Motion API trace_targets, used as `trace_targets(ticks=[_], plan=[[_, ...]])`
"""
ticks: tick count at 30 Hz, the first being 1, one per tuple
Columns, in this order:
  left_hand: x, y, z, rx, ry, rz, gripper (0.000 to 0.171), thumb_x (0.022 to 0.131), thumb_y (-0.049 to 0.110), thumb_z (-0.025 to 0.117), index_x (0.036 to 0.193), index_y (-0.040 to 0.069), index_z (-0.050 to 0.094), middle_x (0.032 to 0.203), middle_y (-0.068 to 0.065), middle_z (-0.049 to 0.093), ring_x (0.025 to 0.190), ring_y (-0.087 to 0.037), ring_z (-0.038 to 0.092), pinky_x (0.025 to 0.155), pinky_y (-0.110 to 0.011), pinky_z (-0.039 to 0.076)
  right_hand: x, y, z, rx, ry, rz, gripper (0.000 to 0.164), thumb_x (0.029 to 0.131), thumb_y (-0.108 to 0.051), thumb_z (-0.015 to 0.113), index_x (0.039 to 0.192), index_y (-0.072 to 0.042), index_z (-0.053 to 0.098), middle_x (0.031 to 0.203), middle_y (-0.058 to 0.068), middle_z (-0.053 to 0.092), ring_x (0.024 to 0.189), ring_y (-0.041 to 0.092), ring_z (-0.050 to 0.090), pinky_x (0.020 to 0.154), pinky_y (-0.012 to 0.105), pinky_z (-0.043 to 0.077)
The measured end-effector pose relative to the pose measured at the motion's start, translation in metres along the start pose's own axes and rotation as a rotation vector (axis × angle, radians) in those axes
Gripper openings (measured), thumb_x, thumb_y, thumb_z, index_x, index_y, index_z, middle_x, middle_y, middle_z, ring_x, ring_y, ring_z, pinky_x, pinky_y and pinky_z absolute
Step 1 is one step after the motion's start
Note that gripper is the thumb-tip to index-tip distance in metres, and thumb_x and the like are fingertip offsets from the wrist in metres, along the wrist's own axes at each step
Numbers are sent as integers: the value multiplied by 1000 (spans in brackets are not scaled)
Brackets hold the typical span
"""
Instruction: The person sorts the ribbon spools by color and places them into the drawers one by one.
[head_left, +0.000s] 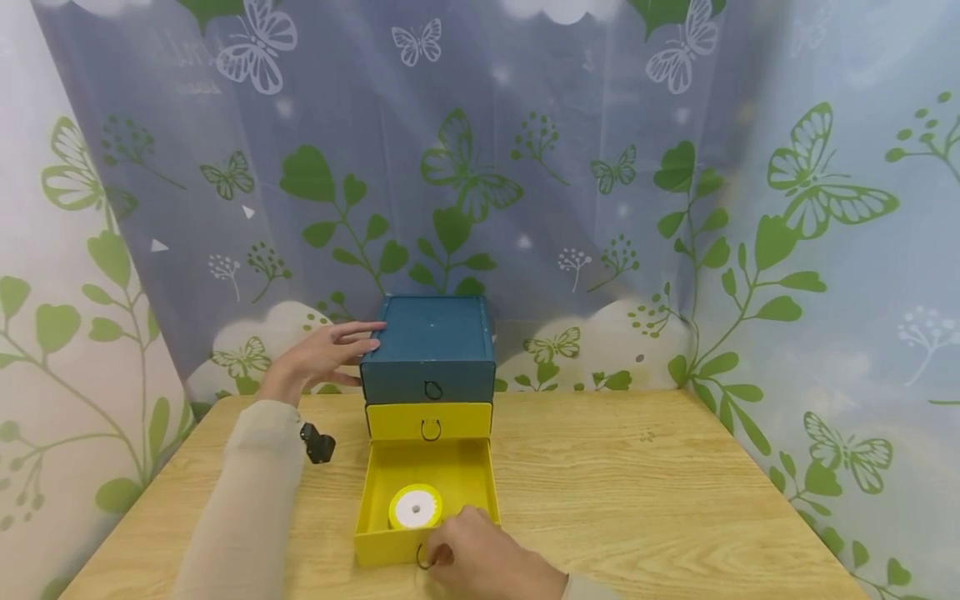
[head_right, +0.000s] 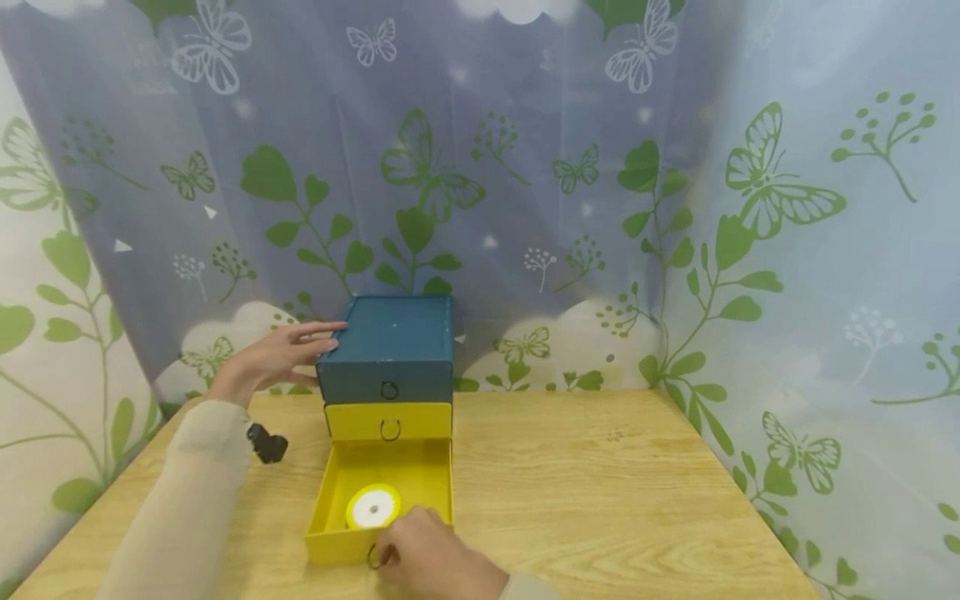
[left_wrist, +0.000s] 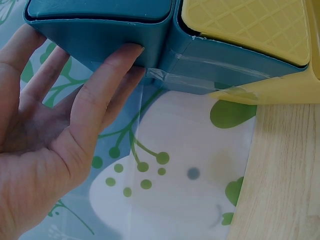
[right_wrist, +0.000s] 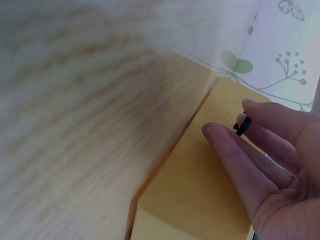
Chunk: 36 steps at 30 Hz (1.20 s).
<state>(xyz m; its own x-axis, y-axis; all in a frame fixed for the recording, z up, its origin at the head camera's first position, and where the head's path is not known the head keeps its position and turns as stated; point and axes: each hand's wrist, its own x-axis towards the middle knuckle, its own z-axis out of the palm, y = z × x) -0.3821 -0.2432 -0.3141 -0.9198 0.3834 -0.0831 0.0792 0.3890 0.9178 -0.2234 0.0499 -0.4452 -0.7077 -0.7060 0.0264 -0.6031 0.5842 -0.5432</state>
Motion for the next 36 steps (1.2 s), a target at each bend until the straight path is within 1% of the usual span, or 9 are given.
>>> trace_targets(ticks=[2, 4, 6, 8, 15, 18, 25, 31, 36], plan=[[0, 0, 0, -2, 1, 1, 64, 106, 37, 59, 163, 26, 33, 173, -15, 20, 156, -49, 23, 110, -59, 50, -1, 0, -2, -4, 30, 0, 8, 94, -14, 77, 95, -17, 84, 90, -13, 78, 77, -11, 61, 69, 9, 53], [0, -1, 0, -2, 2, 4, 64, 106, 37, 59, 163, 26, 33, 173, -15, 20, 156, -49, 23, 110, -60, 50, 0, 0, -3, 15, 51, 24, 5, 93, -18, 79, 92, -17, 83, 87, -13, 78, 75, -10, 60, 68, 10, 53], [0, -1, 0, -1, 2, 6, 64, 106, 37, 59, 163, 26, 33, 173, -15, 20, 156, -49, 23, 110, -60, 50, 0, 1, -4, 25, 67, 47, 4, 91, -20, 81, 89, -17, 83, 85, -14, 77, 73, -10, 60, 66, 10, 53], [-1, -1, 0, -1, 2, 8, 64, 106, 37, 59, 164, 26, 33, 173, -15, 19, 156, -49, 22, 110, -60, 50, 1, 1, -5, 26, 80, 49, 4, 90, -20, 82, 87, -17, 82, 83, -13, 77, 71, -10, 59, 65, 9, 52], [-1, 0, 0, -3, 1, 8, 64, 107, 35, 58, 164, 25, 32, 173, -16, 19, 156, -50, 22, 110, -59, 50, 8, 7, -7, 20, 163, -16, 3, 86, -15, 85, 84, -14, 83, 83, -6, 80, 70, -12, 61, 65, 5, 51], [-2, 1, 0, -1, 3, 4, 63, 107, 35, 58, 164, 25, 32, 173, -16, 19, 156, -50, 21, 111, -60, 50, 12, 9, -9, 37, 177, -7, 3, 85, -14, 85, 83, -13, 83, 82, -6, 80, 70, -11, 62, 65, 5, 52], [-2, 2, 0, 6, 6, 7, 63, 107, 34, 58, 164, 25, 32, 173, -16, 19, 156, -50, 22, 111, -60, 50, 20, 13, -11, 87, 198, 58, 4, 84, -13, 87, 81, -14, 84, 80, -6, 80, 68, -10, 63, 65, 8, 53], [-2, 1, 0, 9, 9, 7, 63, 107, 35, 58, 164, 25, 32, 173, -17, 20, 156, -50, 22, 111, -60, 49, 25, 14, -14, 129, 233, 56, 6, 82, -11, 87, 79, -14, 84, 79, -4, 80, 67, -8, 66, 65, 9, 54], [-2, 0, 1, 9, 12, 8, 63, 107, 35, 58, 164, 25, 32, 173, -17, 20, 156, -50, 22, 111, -60, 49, 29, 19, -15, 159, 247, 72, 6, 82, -11, 88, 79, -15, 84, 79, -4, 81, 67, -6, 67, 65, 10, 54]])
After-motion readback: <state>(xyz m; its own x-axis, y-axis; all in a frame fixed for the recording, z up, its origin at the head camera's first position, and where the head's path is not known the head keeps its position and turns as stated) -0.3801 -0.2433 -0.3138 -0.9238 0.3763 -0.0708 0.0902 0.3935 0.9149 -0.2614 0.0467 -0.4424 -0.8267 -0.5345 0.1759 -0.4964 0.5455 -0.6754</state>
